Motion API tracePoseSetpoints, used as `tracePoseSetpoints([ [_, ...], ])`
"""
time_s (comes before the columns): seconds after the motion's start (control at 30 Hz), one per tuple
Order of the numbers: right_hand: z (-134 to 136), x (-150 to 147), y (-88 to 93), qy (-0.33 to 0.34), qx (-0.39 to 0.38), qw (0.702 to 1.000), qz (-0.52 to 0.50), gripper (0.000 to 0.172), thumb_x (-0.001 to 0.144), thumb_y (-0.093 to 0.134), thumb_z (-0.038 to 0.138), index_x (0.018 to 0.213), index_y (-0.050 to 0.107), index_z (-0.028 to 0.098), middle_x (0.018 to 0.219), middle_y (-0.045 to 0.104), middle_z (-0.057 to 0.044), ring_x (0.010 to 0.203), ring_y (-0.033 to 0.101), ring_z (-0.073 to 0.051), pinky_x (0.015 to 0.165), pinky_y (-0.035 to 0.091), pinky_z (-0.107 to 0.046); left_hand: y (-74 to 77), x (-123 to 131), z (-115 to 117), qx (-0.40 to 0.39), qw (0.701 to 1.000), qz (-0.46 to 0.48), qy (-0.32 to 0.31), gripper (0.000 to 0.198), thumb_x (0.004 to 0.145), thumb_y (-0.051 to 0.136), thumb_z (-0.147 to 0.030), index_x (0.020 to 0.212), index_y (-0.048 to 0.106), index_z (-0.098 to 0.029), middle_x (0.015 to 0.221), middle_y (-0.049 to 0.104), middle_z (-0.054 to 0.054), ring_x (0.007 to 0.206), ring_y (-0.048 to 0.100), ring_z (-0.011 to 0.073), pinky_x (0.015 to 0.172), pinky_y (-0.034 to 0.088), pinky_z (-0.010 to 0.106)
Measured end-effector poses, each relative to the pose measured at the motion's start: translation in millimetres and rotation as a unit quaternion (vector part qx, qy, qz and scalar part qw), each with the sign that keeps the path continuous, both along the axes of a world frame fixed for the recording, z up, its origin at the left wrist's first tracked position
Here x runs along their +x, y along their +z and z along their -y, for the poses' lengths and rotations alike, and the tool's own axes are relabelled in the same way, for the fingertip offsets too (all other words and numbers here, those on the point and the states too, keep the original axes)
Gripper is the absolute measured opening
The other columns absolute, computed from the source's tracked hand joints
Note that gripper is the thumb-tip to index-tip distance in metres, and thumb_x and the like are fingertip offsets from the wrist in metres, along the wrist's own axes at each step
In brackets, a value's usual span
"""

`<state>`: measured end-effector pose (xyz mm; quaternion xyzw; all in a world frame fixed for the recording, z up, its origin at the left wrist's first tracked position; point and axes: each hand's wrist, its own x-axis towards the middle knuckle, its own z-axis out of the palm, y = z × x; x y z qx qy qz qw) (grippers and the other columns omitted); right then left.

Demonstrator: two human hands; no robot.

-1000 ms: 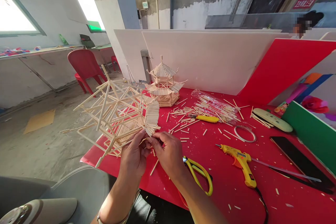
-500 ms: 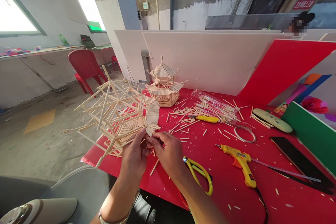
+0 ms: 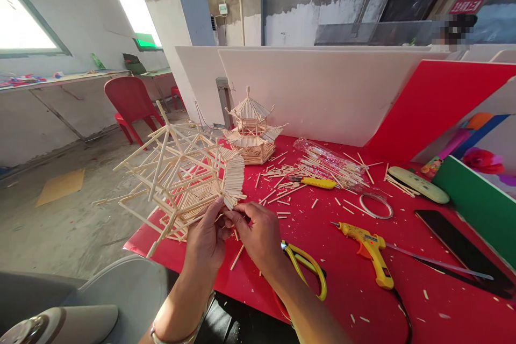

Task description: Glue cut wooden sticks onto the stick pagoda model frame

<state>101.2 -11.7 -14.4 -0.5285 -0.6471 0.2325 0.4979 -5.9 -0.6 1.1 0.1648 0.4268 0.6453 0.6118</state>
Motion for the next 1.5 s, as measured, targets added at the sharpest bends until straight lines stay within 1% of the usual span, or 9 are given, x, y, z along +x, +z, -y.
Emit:
tracePoseSetpoints([
  [0.3,-0.2,-0.7,-1.0,-0.001,-0.002,1.0,0.001,0.018,0.093,0.062,0.037,0.088,0.072,0.023,0.081,0.073,-0.001,0.073,0.065,-0.015,0.068,0.048,-0.024,-0.9,-0.1,-0.1,-0.001,1.0,0.006,0.006,0.024,0.064,0.084,-0.026,0.067,0.062,-0.016,0.052,0.059,-0.004,0.04,0.049,0.006,0.036,0.033,0.016],
  [0.5,3.7,1.0,0.3,0.0,-0.012,1.0,-0.004,0.015,0.09,0.066,0.036,0.09,0.073,0.022,0.081,0.073,-0.001,0.071,0.065,-0.015,0.065,0.048,-0.024,2.5,1.1,0.8,-0.014,1.0,0.013,0.013,0.026,0.061,0.085,-0.027,0.068,0.062,-0.015,0.054,0.059,-0.005,0.04,0.049,0.0059,0.035,0.033,0.015],
  [0.67,5.0,0.0,2.7,0.023,-0.052,0.996,-0.065,0.02,0.089,0.065,0.039,0.087,0.074,0.021,0.078,0.073,-0.001,0.066,0.063,-0.013,0.062,0.048,-0.023,1.7,1.8,0.4,-0.007,1.0,0.007,0.01,0.027,0.061,0.084,-0.028,0.064,0.061,-0.015,0.05,0.056,-0.005,0.039,0.047,0.0057,0.036,0.033,0.016],
  [0.83,5.5,-3.2,7.3,0.052,-0.098,0.983,-0.144,0.023,0.087,0.066,0.041,0.085,0.074,0.02,0.077,0.074,-0.002,0.064,0.063,-0.013,0.06,0.049,-0.022,-0.7,1.1,-0.5,0.003,1.0,0.006,0.005,0.026,0.063,0.083,-0.028,0.064,0.06,-0.016,0.049,0.056,-0.005,0.039,0.046,0.0056,0.036,0.033,0.016],
  [1.07,5.6,-5.3,9.3,0.054,-0.121,0.973,-0.186,0.025,0.085,0.068,0.043,0.08,0.074,0.019,0.074,0.074,-0.002,0.061,0.063,-0.012,0.057,0.049,-0.02,2.1,1.7,-0.2,0.004,1.0,0.002,0.01,0.025,0.063,0.083,-0.027,0.061,0.06,-0.016,0.046,0.055,-0.005,0.038,0.045,0.0059,0.035,0.032,0.016],
  [1.2,3.3,-6.6,8.5,0.059,-0.139,0.966,-0.209,0.029,0.085,0.066,0.044,0.078,0.074,0.018,0.07,0.073,-0.001,0.06,0.062,-0.012,0.057,0.049,-0.021,0.6,1.4,0.0,0.009,1.0,0.001,0.008,0.025,0.064,0.082,-0.027,0.062,0.06,-0.016,0.048,0.057,-0.005,0.038,0.045,0.0054,0.035,0.033,0.015],
  [1.37,1.8,-7.0,7.6,0.061,-0.144,0.964,-0.214,0.03,0.085,0.066,0.045,0.076,0.073,0.018,0.069,0.072,-0.002,0.061,0.062,-0.013,0.058,0.049,-0.021,-1.8,0.7,-0.6,0.008,1.0,0.001,0.01,0.025,0.064,0.082,-0.028,0.063,0.061,-0.015,0.05,0.057,-0.004,0.04,0.046,0.0056,0.036,0.033,0.016],
  [1.5,1.9,-7.2,7.5,0.061,-0.146,0.965,-0.209,0.03,0.085,0.066,0.044,0.074,0.072,0.018,0.068,0.071,-0.001,0.059,0.061,-0.012,0.057,0.048,-0.021,-0.5,0.7,-0.7,0.002,1.0,0.0,0.013,0.026,0.063,0.083,-0.028,0.062,0.06,-0.016,0.049,0.056,-0.005,0.039,0.045,0.0054,0.035,0.031,0.016],
])
